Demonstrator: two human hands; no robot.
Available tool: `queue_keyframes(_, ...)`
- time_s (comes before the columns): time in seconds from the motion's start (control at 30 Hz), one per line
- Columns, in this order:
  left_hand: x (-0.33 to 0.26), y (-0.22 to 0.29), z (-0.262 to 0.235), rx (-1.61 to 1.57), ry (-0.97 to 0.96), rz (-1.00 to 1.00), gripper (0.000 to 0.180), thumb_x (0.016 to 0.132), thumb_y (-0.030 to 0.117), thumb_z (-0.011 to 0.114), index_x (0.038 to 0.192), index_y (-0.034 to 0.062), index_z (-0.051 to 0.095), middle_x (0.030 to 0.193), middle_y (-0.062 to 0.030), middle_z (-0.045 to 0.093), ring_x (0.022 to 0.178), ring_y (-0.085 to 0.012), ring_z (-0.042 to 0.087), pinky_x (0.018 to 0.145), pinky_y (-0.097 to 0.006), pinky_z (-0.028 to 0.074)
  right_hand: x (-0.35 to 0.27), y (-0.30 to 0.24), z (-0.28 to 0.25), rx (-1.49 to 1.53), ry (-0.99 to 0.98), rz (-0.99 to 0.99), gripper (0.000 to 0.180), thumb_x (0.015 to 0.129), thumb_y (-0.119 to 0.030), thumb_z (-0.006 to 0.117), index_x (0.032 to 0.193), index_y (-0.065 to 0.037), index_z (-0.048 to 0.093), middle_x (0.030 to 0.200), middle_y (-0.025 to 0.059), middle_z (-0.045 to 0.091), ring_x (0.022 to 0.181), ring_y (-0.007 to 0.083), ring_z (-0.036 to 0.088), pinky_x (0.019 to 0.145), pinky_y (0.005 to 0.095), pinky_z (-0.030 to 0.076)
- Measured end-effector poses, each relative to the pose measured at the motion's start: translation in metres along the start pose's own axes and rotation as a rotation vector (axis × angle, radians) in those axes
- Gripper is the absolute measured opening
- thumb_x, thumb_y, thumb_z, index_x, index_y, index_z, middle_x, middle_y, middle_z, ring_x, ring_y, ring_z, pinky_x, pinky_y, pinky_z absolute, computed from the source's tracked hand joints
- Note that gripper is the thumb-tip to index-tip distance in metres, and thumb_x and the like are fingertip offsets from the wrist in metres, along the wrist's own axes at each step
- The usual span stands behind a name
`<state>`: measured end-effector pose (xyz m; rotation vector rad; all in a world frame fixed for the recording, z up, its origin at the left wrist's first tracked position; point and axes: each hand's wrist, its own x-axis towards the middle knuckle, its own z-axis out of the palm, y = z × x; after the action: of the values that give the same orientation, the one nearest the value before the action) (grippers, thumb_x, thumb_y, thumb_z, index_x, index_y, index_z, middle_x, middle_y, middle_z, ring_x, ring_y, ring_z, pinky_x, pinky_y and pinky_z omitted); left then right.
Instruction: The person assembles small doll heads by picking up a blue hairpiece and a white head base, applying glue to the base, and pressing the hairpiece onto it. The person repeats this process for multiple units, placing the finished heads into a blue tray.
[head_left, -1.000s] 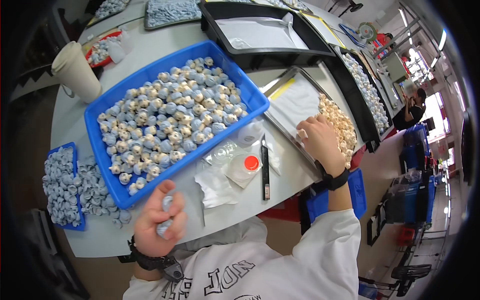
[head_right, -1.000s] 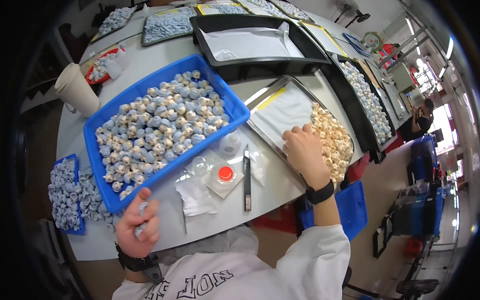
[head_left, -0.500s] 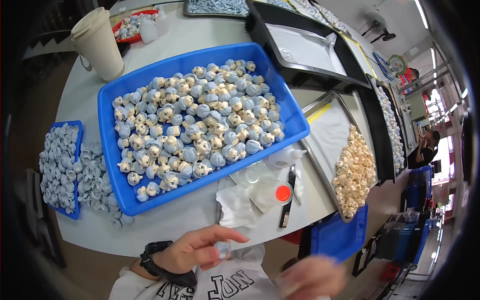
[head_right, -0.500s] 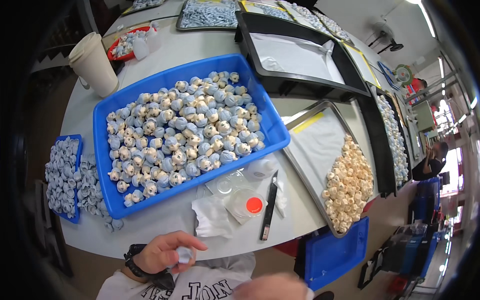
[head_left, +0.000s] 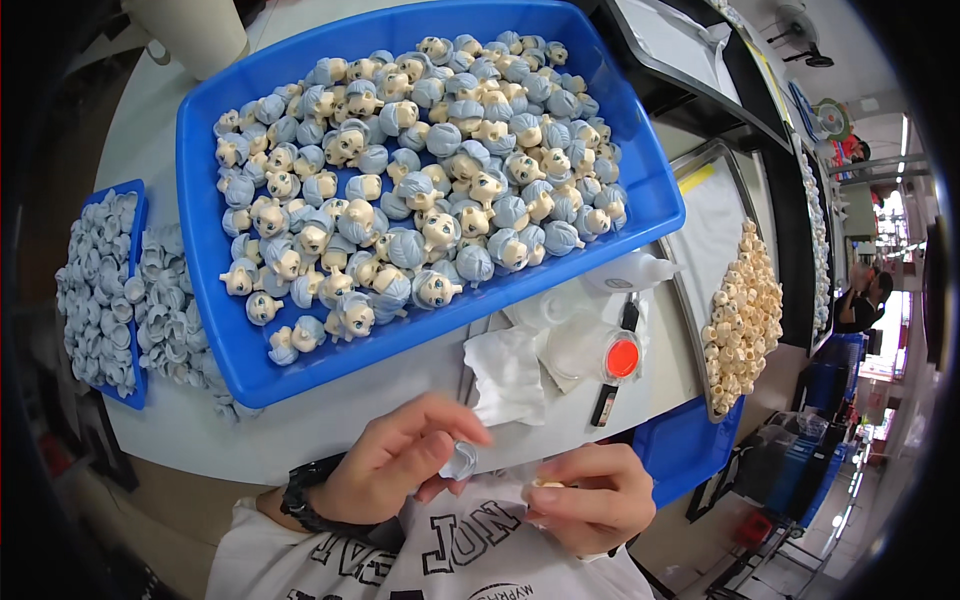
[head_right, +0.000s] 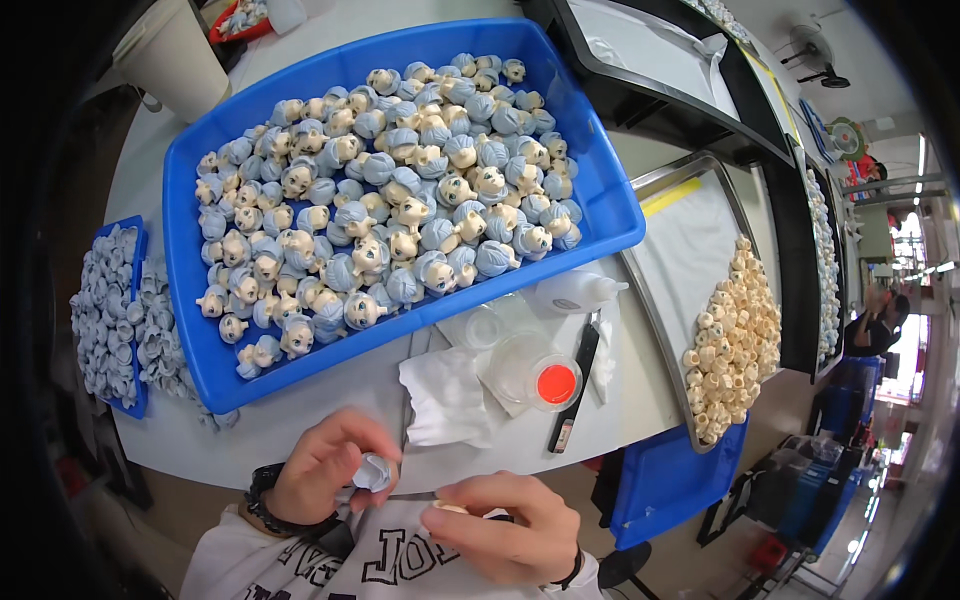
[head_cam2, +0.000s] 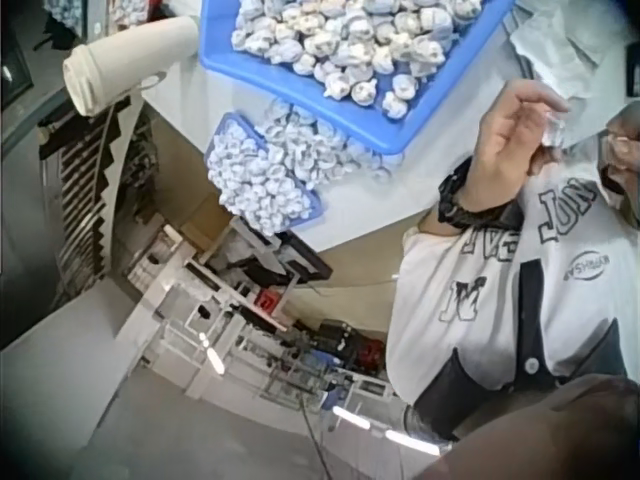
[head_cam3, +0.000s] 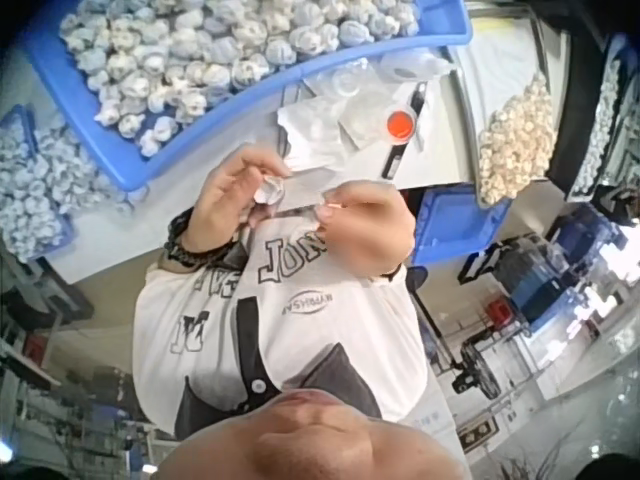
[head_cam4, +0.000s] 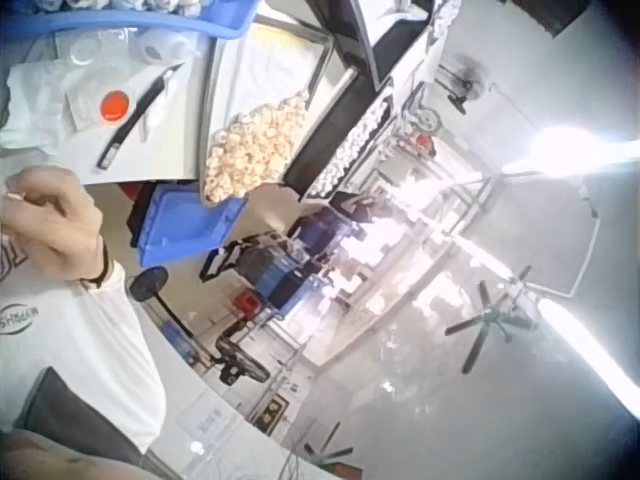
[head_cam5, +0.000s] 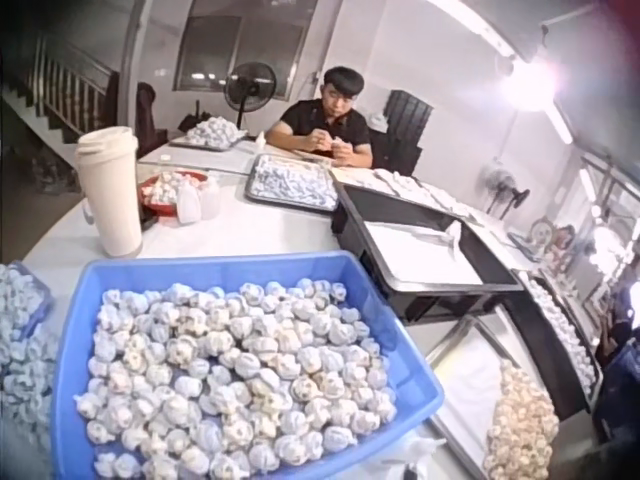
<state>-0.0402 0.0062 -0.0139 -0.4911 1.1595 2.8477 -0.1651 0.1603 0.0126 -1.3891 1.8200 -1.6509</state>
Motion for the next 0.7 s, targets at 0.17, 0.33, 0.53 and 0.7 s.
queue_keyframes(0.17,-0.001,-0.010,-0.007,-0.098,-0.013,0.056,0.032,0.091,0.024,0.041,0.108,-0.0026,0.046,0.094,-0.0098,0.053,0.059,-0.0050,0.045,0.051,-0.017,0.037,-0.008,0.006,-0.014,0.008,0.064,0.007,0.039,0.055,0.015,0.061,0.091,0.001,0.064,0.090,0.0148,0.055,0.061,0.0166,0.058,0.053,0.0202,0.047)
queue_keyframes(0.33,0.002,-0.005,0.000,-0.047,0.044,0.092,0.043,0.087,0.013,0.046,0.125,-0.0018,0.032,0.096,-0.0141,0.057,0.058,-0.0052,0.044,0.054,-0.016,0.038,0.000,0.003,-0.039,-0.254,0.194,-0.056,0.035,0.054,0.010,0.061,0.089,0.005,0.062,0.082,0.0168,0.056,0.063,0.0182,0.058,0.052,0.0214,0.045)
queue_keyframes(0.53,0.002,-0.001,-0.013,0.255,-0.046,0.082,0.042,0.077,0.007,0.059,0.116,-0.0011,0.048,0.099,-0.0120,0.056,0.063,-0.0060,0.043,0.059,-0.018,0.037,0.031,0.005,-0.052,-0.668,0.155,0.032,0.038,0.051,0.004,0.066,0.088,0.001,0.062,0.078,0.0103,0.059,0.062,0.0200,0.053,0.054,0.0279,0.041)
queue_keyframes(0.7,0.001,-0.009,-0.012,0.163,0.039,0.166,0.035,0.074,0.003,0.060,0.108,-0.0029,0.054,0.092,-0.0087,0.054,0.066,-0.0069,0.046,0.061,-0.019,0.038,0.045,0.012,-0.055,-0.796,-0.006,0.034,0.037,0.051,0.004,0.066,0.088,-0.003,0.063,0.078,0.0069,0.059,0.068,0.0211,0.051,0.057,0.0287,0.040)
